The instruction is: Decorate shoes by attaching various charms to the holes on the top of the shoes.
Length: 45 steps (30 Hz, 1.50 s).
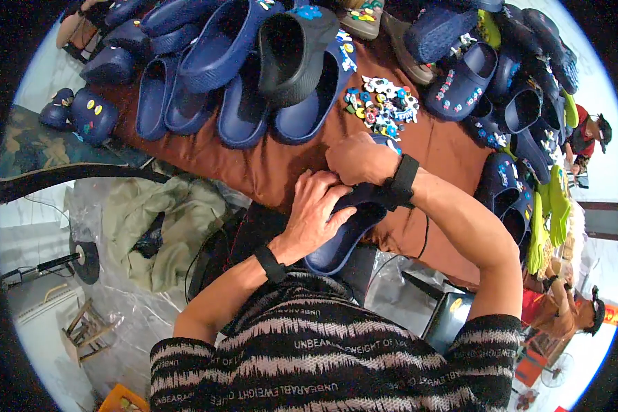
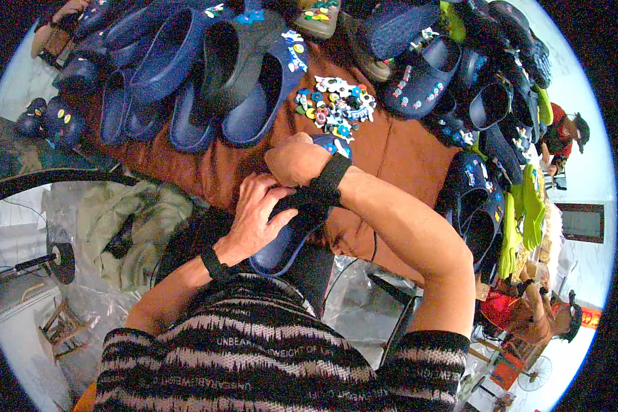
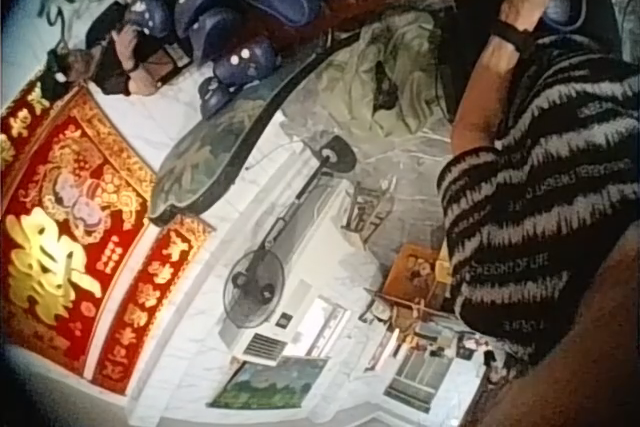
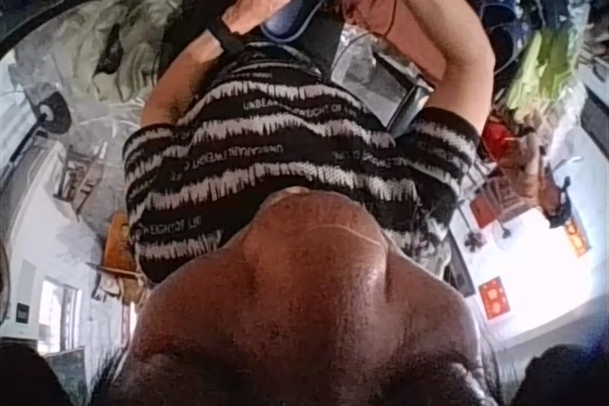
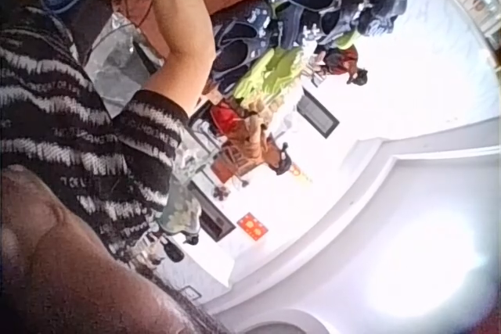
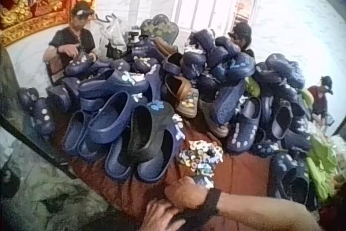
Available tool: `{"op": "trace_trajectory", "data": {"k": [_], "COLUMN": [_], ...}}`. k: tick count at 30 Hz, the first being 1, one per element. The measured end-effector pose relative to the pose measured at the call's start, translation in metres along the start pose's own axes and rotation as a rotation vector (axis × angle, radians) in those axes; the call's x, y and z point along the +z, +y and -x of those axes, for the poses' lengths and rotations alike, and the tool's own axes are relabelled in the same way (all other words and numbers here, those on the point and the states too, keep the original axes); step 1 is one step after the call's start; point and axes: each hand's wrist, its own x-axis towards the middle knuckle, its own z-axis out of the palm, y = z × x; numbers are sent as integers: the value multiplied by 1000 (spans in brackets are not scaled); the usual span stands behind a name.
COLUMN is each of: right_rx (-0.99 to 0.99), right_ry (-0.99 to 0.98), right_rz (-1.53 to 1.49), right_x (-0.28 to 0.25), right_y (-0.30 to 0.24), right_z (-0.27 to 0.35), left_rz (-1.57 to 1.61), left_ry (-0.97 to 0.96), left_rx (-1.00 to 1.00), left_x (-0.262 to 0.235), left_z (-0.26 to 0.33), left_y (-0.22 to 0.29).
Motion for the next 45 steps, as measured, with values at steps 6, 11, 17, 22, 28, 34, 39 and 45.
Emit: {"op": "trace_trajectory", "data": {"k": [6,11,17,22,28,34,39,45], "right_rx": [44,125,422,594,512,556,501,684], "right_ry": [-49,168,589,472,830,793,922,1073], "right_rz": [-47,-525,-712,-1079,-1065,-776,-962,-1062], "right_x": [-3,-9,7,48,88,82,95,134], "right_y": [4,30,40,3,-44,-57,-49,-26], "right_z": [10,47,113,160,157,135,141,133], "left_rz": [5,54,105,6,49,18,12,63], "left_ry": [0,19,-60,-184,-229,-207,-221,-182], "left_rx": [-1,6,-130,-59,-96,-100,-99,-106], "left_x": [1,0,-9,-2,0,1,3,8], "left_z": [2,1,-7,-20,-21,-20,-20,-19], "left_y": [0,2,15,7,11,11,12,4]}}
